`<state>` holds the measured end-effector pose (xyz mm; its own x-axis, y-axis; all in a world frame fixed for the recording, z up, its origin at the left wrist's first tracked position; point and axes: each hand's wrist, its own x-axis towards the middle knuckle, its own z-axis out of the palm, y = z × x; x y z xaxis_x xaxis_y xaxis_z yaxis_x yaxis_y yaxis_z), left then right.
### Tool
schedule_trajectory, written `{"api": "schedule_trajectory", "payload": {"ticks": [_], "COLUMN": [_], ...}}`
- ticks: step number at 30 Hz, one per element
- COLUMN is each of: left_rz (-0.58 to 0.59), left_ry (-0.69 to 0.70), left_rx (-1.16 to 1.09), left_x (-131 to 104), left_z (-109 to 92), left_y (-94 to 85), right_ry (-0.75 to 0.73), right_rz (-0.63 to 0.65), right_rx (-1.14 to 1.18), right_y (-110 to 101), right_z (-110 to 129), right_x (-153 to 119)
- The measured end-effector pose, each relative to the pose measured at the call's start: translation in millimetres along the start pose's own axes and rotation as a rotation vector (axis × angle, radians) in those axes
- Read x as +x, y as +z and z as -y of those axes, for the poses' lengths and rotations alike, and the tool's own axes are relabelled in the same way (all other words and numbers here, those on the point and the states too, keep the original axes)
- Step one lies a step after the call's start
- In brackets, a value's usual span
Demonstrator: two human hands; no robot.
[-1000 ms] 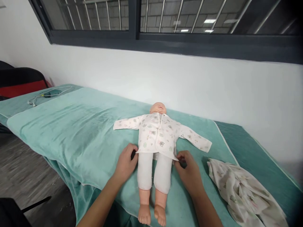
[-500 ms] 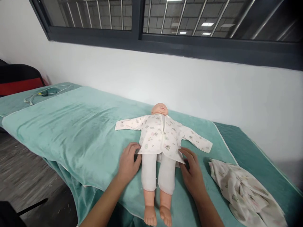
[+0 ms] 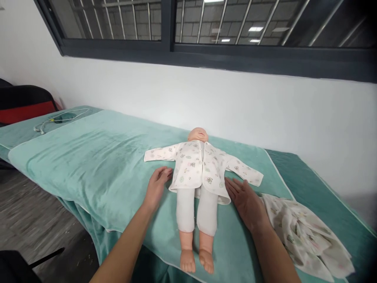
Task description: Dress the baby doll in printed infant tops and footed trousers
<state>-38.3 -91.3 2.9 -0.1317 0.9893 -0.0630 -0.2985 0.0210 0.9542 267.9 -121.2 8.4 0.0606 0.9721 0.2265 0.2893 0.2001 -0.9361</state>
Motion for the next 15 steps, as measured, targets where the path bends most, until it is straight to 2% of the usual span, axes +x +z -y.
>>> {"api": "schedule_trajectory", "payload": {"ticks": [1, 3, 5, 8, 11, 15], "left_rz": [0.030, 0.113, 0.191, 0.228, 0.230, 0.258], "left_ry": [-0.059, -0.166, -0.248, -0.242, -0.162, -0.148], "left_rx": [-0.028, -0.038, -0.061, -0.160, -0.201, -0.244], "left_x": [6.3, 17.5, 25.7, 33.4, 41.5, 57.1], "left_z": [-3.3, -8.0, -9.8, -6.9, -0.2, 5.3], "left_y": [5.8, 19.0, 32.0, 46.2, 53.4, 62.4], "right_ry": [0.134, 0.361, 0.454, 0.444, 0.394, 0.339], "right_rz": [-0.018, 0.036, 0.099, 0.109, 0.058, -0.020], "right_rx": [0.181, 0.489, 0.681, 0.759, 0.789, 0.847], "right_y": [2.9, 11.6, 21.2, 32.2, 38.4, 42.6], "right_z": [2.0, 7.8, 12.7, 12.6, 5.7, 0.6], "right_x": [8.7, 24.8, 36.9, 47.2, 54.0, 66.0]}}
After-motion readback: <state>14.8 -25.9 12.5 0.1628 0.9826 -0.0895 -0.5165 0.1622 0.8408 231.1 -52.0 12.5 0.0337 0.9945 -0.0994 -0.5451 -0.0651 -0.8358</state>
